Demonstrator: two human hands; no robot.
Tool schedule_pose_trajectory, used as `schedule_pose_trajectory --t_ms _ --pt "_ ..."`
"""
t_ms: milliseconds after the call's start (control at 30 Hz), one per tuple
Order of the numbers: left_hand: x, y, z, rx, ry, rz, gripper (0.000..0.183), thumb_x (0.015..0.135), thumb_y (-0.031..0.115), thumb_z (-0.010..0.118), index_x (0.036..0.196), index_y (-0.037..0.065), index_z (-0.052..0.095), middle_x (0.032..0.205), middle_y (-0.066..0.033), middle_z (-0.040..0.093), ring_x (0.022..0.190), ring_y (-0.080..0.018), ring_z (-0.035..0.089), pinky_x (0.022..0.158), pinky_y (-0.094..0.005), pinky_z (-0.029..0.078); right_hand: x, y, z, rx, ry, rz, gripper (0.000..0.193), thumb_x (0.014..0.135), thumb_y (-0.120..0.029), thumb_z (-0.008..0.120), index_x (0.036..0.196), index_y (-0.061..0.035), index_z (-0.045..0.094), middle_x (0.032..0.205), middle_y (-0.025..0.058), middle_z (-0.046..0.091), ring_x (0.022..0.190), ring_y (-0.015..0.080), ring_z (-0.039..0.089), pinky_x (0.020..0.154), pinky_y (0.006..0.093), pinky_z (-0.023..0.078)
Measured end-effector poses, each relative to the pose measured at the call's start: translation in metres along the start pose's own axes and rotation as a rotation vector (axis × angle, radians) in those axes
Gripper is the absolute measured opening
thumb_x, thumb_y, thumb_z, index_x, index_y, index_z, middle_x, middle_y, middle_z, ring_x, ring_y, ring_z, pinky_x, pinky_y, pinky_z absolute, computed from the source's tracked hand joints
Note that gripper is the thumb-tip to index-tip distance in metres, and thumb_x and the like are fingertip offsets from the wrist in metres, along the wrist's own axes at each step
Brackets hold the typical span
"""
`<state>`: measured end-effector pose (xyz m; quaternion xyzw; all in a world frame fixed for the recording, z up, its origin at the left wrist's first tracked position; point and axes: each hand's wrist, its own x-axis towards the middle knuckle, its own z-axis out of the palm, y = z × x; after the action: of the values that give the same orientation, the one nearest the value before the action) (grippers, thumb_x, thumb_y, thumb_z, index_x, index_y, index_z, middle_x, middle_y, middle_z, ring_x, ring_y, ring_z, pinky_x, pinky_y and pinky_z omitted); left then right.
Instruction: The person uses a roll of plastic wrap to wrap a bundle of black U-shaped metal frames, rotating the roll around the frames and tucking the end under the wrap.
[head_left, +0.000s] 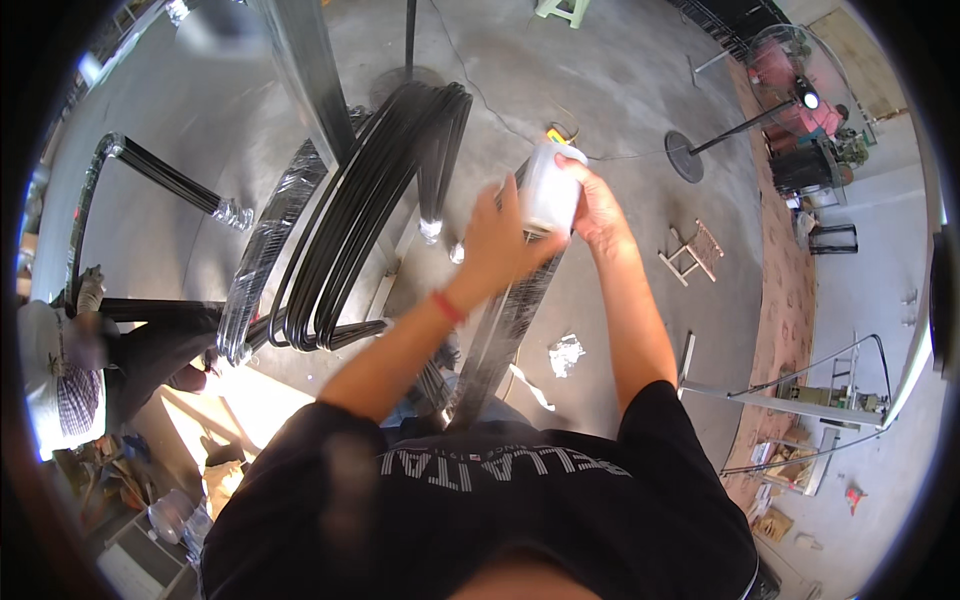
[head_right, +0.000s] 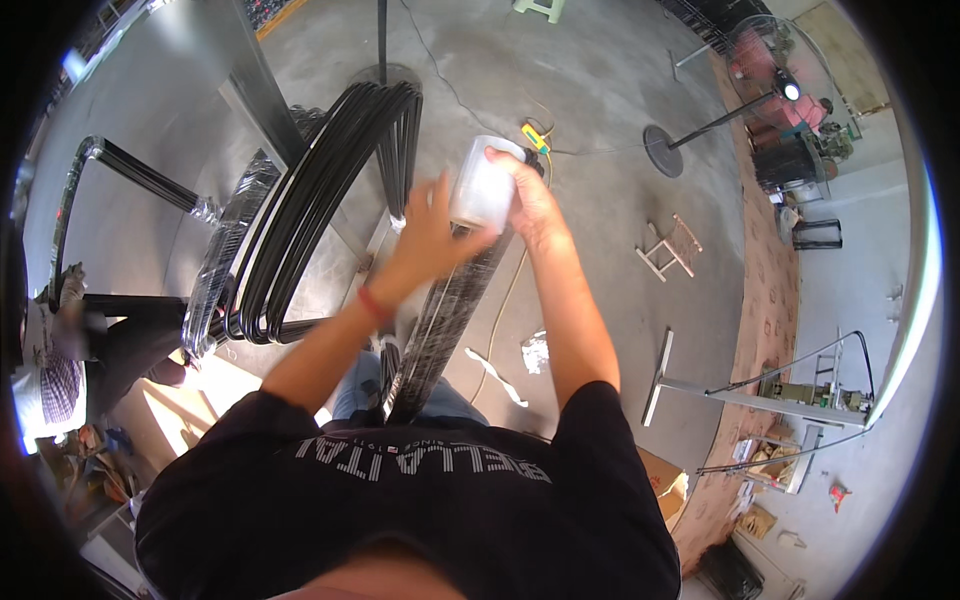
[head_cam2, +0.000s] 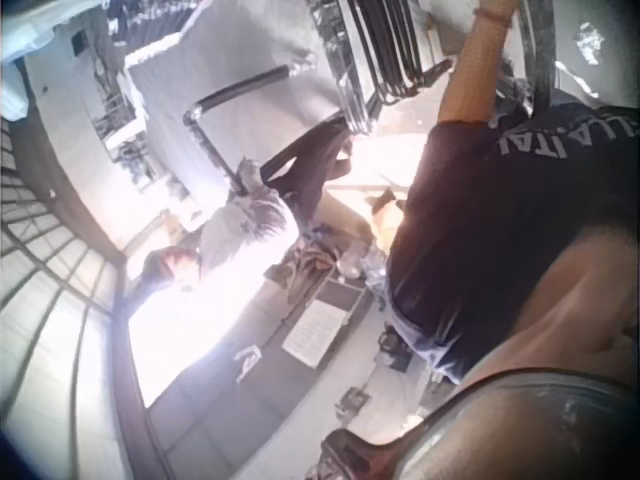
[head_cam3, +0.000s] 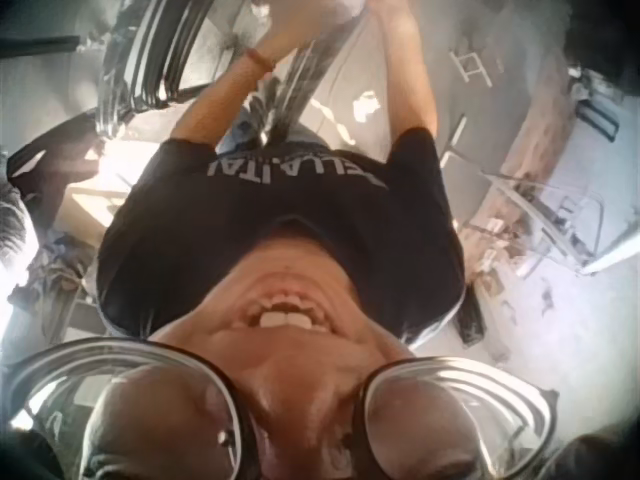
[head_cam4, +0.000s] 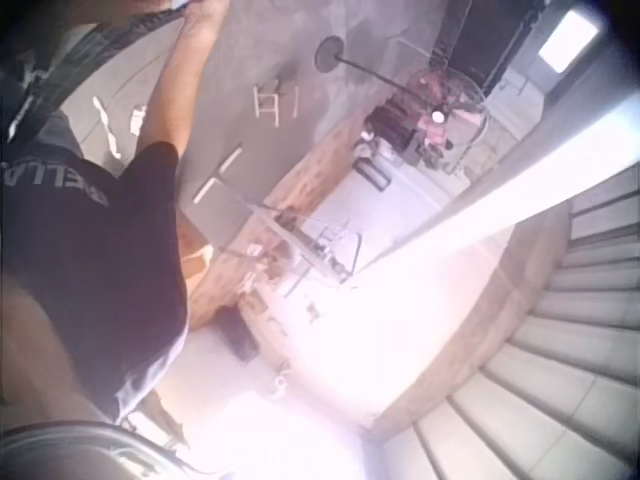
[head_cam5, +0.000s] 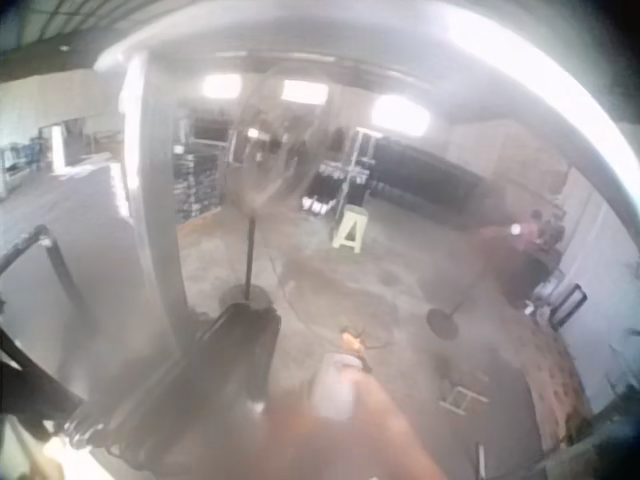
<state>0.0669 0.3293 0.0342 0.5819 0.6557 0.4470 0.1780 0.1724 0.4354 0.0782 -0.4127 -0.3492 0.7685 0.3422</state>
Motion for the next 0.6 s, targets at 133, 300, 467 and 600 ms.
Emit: schedule_pose_trajectory --t_ms 133,300,467,600 --pt "-0.066 0.015 0.002 0.257 -0.187 -0.016 0.097 0.062 0.022 0.069 0.135 -0.003 0.01 0.124 -0.0263 0.031 0.095 -0.039 0.046 0.075 -0.0439 0.045 0.003 -0.024 -0.017 -0.066 -0.051 0.066 0.042 0.068 -0.03 0.069 0.098 -0.0041 0.055 0.086 0.0091 0.059 0.077 0.0208 0.058 0.071 0.0354 0.048" --pt "-0.067 0.008 -0.025 0.196 -0.298 -0.239 0.101 0.054 0.006 0.067 0.135 -0.002 0.007 0.124 -0.0238 0.032 0.103 -0.0421 0.043 0.076 -0.0425 0.047 0.007 0.017 -0.11 -0.11 -0.097 0.1 0.039 0.071 -0.032 0.066 0.097 -0.0042 0.057 0.085 0.0078 0.06 0.075 0.0197 0.059 0.068 0.0355 0.05" --pt "-0.063 -0.021 -0.014 0.092 -0.211 0.004 0.095 0.063 0.017 0.071 0.134 -0.005 0.01 0.117 -0.0241 0.038 0.095 -0.0347 0.05 0.069 -0.0396 0.048 0.106 0.194 -0.137 0.378 -0.167 -0.134 0.036 0.079 -0.031 0.057 0.1 -0.0018 0.058 0.087 0.0093 0.062 0.072 0.0217 0.06 0.066 0.0353 0.052" --pt "0.023 -0.117 0.012 -0.407 0.151 -0.564 0.08 0.072 0.042 0.066 0.124 -0.011 0.033 0.096 -0.0209 0.057 0.088 -0.0322 0.057 0.08 -0.0362 0.045 0.119 0.19 -0.059 0.569 -0.39 -0.009 0.034 0.08 -0.03 0.055 0.098 -0.0016 0.058 0.088 0.0099 0.062 0.074 0.0217 0.06 0.067 0.0336 0.052"
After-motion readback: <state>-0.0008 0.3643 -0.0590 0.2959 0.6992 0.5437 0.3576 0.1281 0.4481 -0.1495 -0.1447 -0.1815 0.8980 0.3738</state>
